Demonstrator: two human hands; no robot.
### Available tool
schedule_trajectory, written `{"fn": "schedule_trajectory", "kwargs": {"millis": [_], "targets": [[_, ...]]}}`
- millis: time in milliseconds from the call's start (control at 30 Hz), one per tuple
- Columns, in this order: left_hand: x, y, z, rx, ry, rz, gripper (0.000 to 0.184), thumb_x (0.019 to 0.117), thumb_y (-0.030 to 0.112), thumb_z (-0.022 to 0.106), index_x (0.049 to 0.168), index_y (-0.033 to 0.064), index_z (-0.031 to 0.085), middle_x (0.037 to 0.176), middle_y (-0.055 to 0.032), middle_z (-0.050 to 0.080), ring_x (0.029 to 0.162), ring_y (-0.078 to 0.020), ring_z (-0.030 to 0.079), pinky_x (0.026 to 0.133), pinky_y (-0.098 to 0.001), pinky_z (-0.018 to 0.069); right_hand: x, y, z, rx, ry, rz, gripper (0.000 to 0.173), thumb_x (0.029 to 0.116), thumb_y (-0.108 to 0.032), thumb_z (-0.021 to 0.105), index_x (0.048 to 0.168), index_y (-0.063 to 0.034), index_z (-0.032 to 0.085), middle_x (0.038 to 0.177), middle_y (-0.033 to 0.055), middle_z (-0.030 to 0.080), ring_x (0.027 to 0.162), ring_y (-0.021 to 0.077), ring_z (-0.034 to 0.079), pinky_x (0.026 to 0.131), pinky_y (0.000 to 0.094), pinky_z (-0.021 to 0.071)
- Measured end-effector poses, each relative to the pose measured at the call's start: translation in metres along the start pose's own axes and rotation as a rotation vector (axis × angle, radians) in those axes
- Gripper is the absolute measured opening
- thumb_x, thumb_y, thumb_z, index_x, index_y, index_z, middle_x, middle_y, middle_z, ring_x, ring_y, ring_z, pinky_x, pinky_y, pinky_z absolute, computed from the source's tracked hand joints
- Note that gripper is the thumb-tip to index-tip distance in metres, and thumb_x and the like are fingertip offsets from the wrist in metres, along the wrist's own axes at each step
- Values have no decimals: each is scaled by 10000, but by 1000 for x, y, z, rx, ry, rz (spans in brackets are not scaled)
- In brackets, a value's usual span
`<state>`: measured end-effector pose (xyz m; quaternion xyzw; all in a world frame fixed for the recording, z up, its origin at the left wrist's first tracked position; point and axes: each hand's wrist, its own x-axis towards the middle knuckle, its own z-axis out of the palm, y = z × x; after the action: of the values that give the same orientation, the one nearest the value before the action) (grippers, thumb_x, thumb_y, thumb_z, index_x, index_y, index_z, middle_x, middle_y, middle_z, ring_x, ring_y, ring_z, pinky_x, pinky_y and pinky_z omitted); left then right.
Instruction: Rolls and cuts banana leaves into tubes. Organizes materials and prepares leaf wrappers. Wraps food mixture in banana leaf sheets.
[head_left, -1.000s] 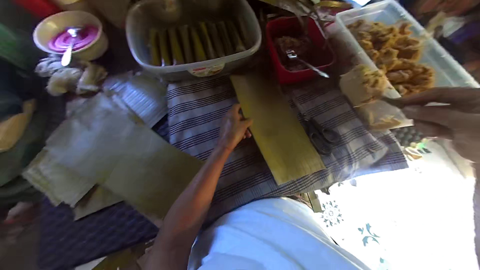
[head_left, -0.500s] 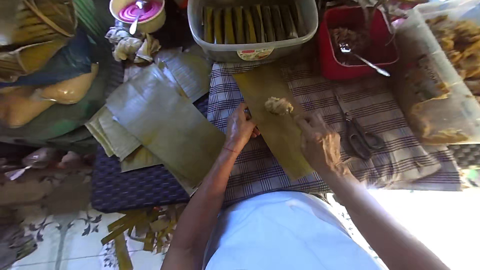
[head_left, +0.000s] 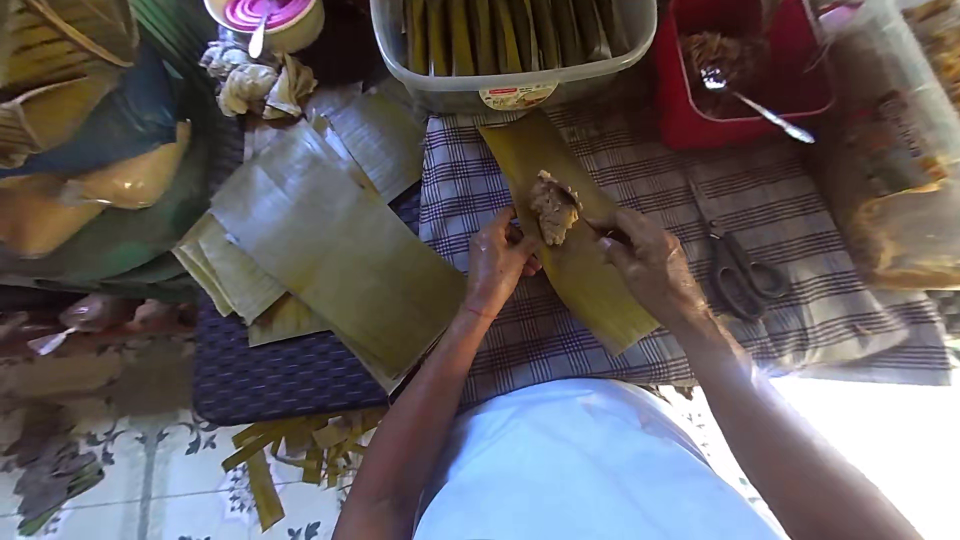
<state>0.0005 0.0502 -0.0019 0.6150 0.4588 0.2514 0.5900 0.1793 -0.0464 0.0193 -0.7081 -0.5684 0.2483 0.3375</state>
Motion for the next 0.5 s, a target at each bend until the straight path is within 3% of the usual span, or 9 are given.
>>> {"fn": "schedule_trajectory", "kwargs": {"millis": [133, 233, 367, 500], "targets": [[-1, 1, -2, -32, -9, -55, 306, 986, 30, 647, 1277, 11, 552, 815, -123, 665, 559, -168, 676, 533, -296, 605, 4, -7, -11, 31, 75, 51, 264, 1041, -48, 530, 1284, -50, 634, 1067, 102, 696, 668, 95, 619, 610, 257, 537], [-2, -1, -3, -59, -17, -79, 326, 983, 12, 642, 1289, 5, 530, 824, -128, 669, 560, -170, 679, 530, -295, 605, 6, -15, -19, -126, 120, 57, 329, 1035, -76, 577, 1351, -121, 659, 1071, 133, 710, 734, 206, 633, 659, 396, 517], [-1, 1, -4, -36, -35, -106, 301, 988, 12, 635, 1269, -3, 525, 817, -128, 669, 556, -168, 679, 533, -292, 605, 2, -18, -10, -288, 62, -11, 259, 1020, -54, 583, 1235, -46, 727, 1125, 205, 712, 920, 372, 702, 789, 563, 562], [3, 8, -5, -7, -64, -175, 331, 984, 9, 644, 1284, -27, 510, 839, -125, 668, 586, -157, 689, 576, -292, 614, 0, -21, 3, -361, -63, -42, 297, 1012, 0, 543, 1262, -23, 702, 1114, 235, 709, 905, 442, 706, 740, 617, 558]]}}
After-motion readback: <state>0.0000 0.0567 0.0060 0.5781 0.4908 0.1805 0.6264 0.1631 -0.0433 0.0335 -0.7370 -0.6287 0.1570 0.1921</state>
